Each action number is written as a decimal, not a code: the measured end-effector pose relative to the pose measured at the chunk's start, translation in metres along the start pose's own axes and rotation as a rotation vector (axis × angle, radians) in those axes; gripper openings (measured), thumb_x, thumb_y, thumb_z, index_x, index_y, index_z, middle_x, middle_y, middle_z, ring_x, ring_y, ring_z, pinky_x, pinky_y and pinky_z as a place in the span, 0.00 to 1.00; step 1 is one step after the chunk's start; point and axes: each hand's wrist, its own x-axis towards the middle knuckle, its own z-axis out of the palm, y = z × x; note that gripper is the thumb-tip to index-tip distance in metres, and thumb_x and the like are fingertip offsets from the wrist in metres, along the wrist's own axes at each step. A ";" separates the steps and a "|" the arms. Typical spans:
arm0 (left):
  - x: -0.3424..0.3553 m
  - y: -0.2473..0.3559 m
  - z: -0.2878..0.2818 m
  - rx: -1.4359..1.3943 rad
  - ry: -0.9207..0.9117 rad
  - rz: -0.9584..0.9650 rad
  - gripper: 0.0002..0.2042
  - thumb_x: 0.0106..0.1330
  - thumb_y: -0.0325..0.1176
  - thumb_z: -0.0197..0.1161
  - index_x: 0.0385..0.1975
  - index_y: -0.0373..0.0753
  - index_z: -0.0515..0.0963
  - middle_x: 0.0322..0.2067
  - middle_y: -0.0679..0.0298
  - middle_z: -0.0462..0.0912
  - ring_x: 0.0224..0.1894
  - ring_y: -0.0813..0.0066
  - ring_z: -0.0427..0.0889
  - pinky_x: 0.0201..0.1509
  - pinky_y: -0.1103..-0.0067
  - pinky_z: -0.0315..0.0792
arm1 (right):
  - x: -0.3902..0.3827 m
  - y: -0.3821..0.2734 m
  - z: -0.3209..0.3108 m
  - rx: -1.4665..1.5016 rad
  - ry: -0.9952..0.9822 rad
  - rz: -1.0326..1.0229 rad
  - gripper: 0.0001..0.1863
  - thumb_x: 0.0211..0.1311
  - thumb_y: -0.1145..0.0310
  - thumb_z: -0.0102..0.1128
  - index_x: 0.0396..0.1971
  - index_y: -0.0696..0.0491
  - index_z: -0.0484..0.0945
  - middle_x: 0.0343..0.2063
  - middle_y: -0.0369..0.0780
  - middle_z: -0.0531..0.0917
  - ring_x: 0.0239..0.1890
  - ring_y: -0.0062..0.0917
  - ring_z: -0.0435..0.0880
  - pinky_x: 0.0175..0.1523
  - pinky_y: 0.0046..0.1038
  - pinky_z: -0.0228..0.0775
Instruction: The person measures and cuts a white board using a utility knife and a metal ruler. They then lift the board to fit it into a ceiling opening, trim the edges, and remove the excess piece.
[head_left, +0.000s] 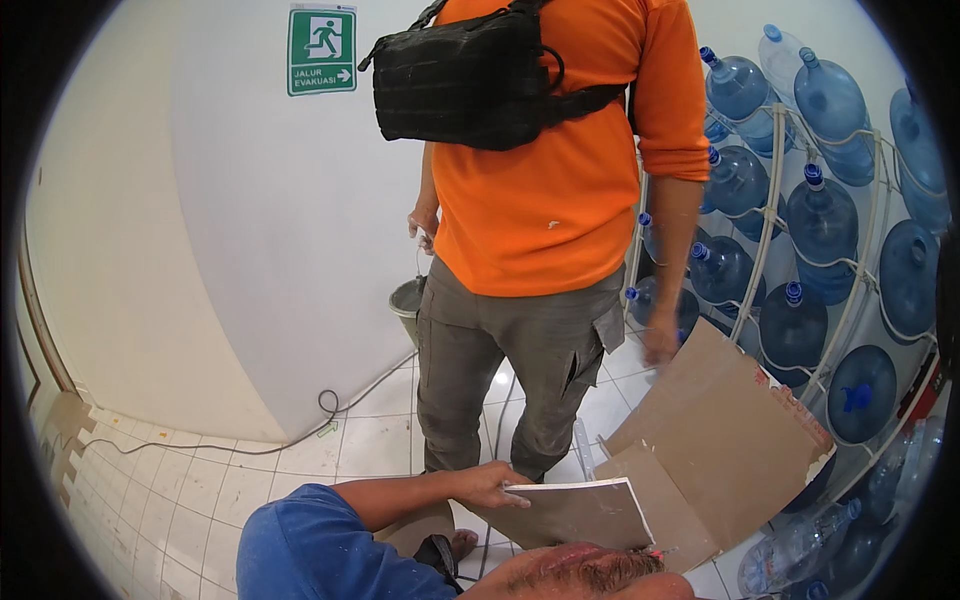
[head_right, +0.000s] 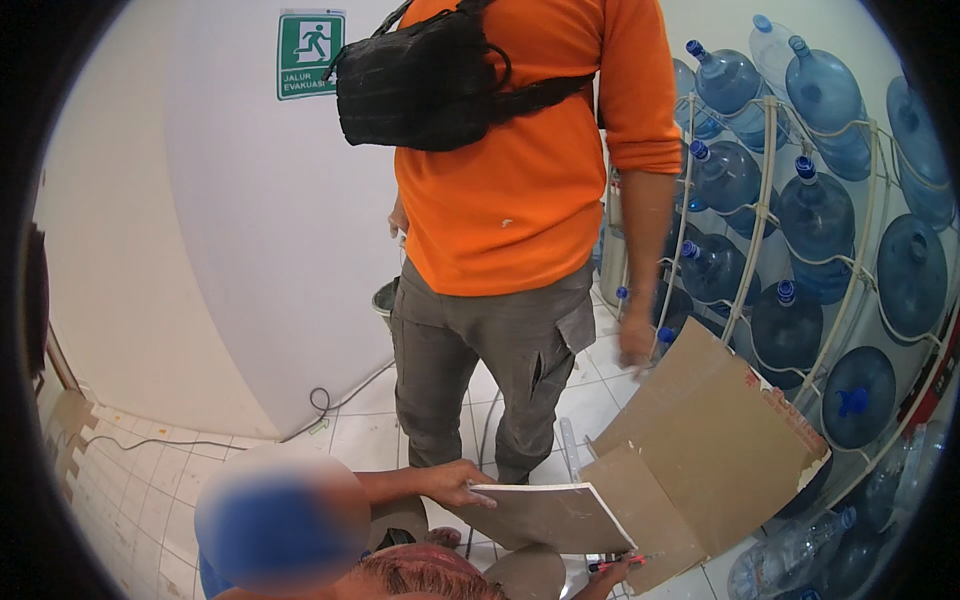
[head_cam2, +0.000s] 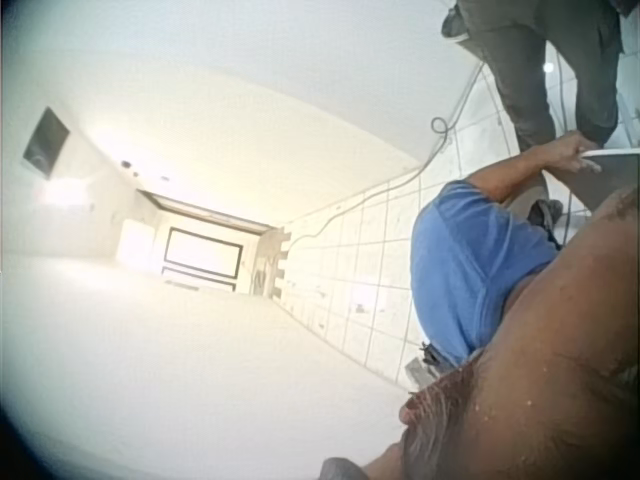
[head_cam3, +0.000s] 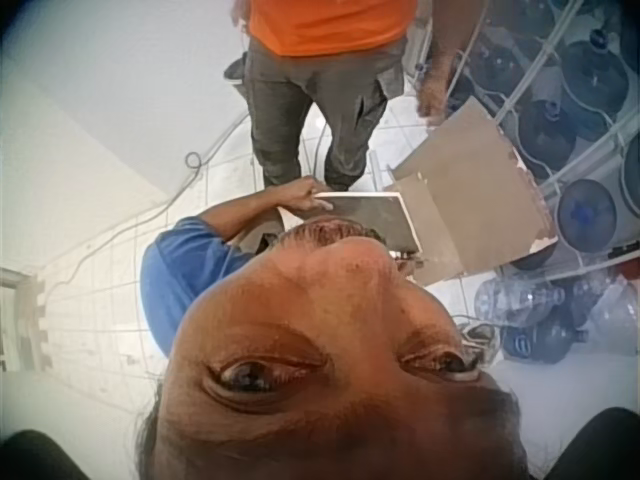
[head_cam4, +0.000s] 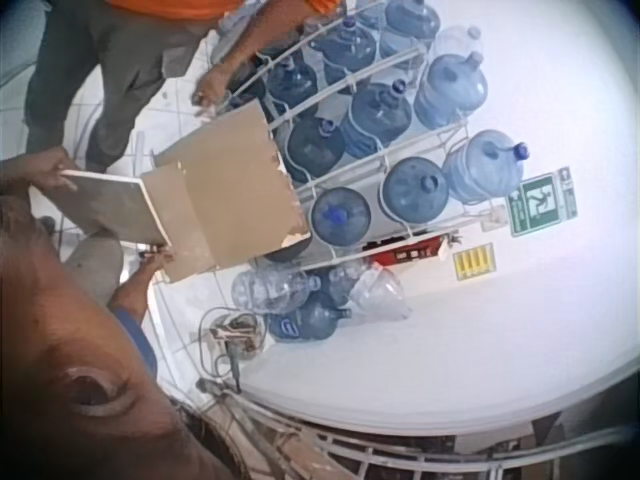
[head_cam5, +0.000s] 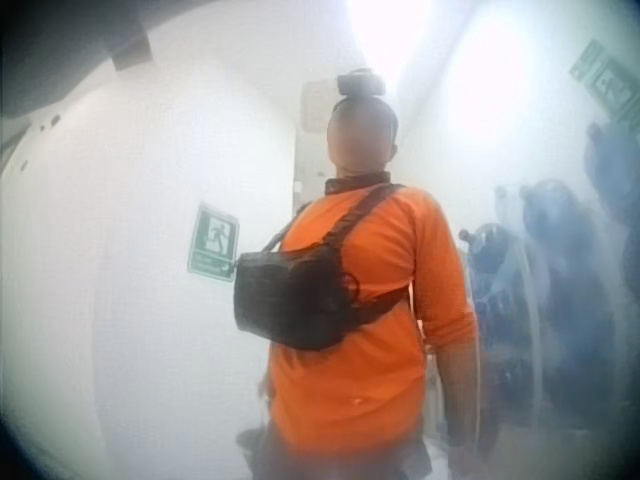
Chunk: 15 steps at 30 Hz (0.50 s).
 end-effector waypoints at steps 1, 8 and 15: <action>-0.005 0.000 0.001 -0.009 0.010 -0.018 0.19 0.70 0.38 0.69 0.57 0.39 0.82 0.42 0.49 0.89 0.41 0.61 0.89 0.46 0.71 0.78 | -0.011 0.004 0.004 -0.036 0.033 -0.013 0.48 0.61 0.55 0.75 0.75 0.45 0.54 0.64 0.44 0.74 0.56 0.41 0.79 0.60 0.46 0.73; 0.000 0.012 -0.006 0.030 0.024 -0.058 0.19 0.69 0.39 0.69 0.56 0.38 0.82 0.42 0.50 0.89 0.41 0.62 0.89 0.48 0.71 0.78 | -0.052 -0.014 0.028 -0.103 0.178 -0.130 0.42 0.63 0.54 0.74 0.70 0.54 0.63 0.56 0.42 0.80 0.49 0.32 0.82 0.50 0.36 0.76; 0.002 0.014 -0.005 -0.035 0.039 -0.040 0.19 0.69 0.38 0.69 0.56 0.38 0.82 0.43 0.50 0.89 0.42 0.64 0.89 0.48 0.72 0.78 | -0.056 -0.022 0.027 -0.073 0.028 -0.255 0.39 0.63 0.61 0.75 0.69 0.58 0.65 0.54 0.44 0.82 0.48 0.31 0.83 0.50 0.36 0.76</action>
